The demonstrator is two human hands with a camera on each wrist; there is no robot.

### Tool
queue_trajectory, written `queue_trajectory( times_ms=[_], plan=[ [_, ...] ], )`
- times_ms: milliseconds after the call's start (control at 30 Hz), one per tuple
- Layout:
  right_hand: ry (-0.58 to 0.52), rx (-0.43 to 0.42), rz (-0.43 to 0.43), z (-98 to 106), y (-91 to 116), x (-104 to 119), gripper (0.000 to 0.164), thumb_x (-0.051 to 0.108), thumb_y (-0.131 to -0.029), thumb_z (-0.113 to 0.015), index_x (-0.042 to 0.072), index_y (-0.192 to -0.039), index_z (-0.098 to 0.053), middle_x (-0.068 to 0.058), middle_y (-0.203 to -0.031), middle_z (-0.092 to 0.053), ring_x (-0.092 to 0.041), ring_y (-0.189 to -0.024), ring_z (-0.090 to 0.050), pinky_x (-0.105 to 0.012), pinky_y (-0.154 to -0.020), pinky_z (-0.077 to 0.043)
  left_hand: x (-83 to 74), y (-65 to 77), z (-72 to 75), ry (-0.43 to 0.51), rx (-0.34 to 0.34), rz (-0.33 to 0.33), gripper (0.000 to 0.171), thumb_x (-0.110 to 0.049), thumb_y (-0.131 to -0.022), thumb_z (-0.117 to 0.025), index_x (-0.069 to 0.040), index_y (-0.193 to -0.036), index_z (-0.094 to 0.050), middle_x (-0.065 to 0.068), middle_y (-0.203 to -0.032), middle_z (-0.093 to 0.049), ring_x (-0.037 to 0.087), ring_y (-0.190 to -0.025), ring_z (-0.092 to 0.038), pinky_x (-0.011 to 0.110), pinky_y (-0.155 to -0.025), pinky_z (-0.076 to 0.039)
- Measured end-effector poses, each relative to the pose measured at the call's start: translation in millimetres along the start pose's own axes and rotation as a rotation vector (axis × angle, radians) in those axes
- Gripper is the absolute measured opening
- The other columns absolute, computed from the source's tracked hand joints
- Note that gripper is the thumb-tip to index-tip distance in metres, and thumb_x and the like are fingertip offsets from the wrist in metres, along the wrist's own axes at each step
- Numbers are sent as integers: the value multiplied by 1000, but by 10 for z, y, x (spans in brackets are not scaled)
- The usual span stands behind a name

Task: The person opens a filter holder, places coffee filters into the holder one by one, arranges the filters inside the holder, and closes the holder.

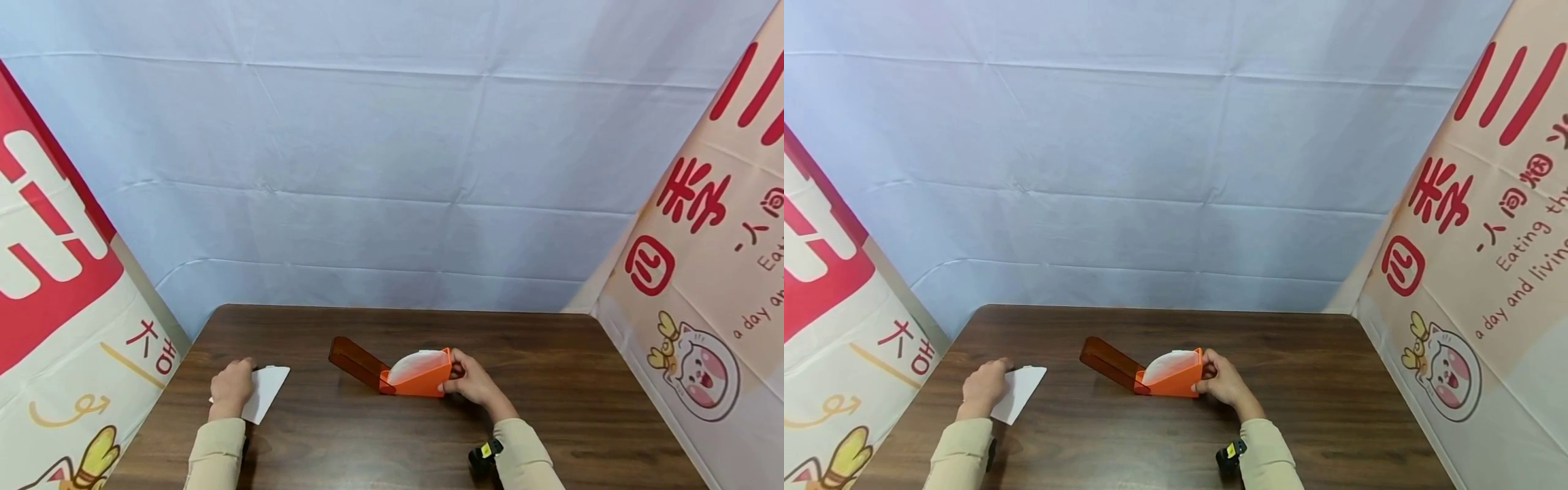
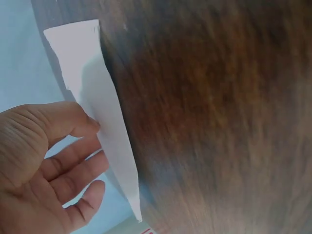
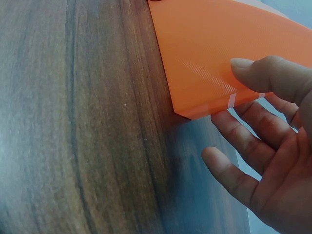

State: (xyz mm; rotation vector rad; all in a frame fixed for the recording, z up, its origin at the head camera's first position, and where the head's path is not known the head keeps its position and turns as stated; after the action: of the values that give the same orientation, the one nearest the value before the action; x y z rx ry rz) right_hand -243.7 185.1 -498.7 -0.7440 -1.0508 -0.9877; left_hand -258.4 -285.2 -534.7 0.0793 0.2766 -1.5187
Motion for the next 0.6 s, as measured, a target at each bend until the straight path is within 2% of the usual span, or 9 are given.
queue_trajectory(
  times_ms=[267,467,600],
  plan=[
    [3,-4,8,0,-6,14,33,-11,-72,-72,2,-92,-49,-13,-94,-60,-30,-86,-56,-30,-70,-49,-6,23,14,61,-2,22,26,11,-80,-50,4,-101,-64,31,-89,-58,46,-78,-59,55,-60,-47],
    [-14,-3,22,3,-19,-2,34,-14,-70,-71,2,-91,-49,-14,-94,-61,-28,-87,-58,-30,-69,-49,12,28,102,71,9,68,29,7,-76,-53,0,-101,-66,28,-93,-61,44,-77,-60,54,-56,-46],
    [-17,-2,28,11,-53,-146,35,-13,-70,-72,3,-90,-48,-12,-95,-61,-27,-87,-58,-30,-69,-50,2,42,195,129,14,102,23,0,-79,-59,0,-100,-67,27,-94,-63,44,-75,-60,53,-55,-45]
  ],
)
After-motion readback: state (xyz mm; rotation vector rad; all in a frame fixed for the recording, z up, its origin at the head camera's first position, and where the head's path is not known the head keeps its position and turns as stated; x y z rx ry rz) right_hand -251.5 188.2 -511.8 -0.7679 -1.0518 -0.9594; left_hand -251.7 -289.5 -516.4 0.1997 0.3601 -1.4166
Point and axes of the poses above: each hand's wrist, its own y-axis away from the middle knuckle, its own z-axis out of the back of the hand, x = y × z, the point moved 3 cm from there along -y, towards the middle knuckle
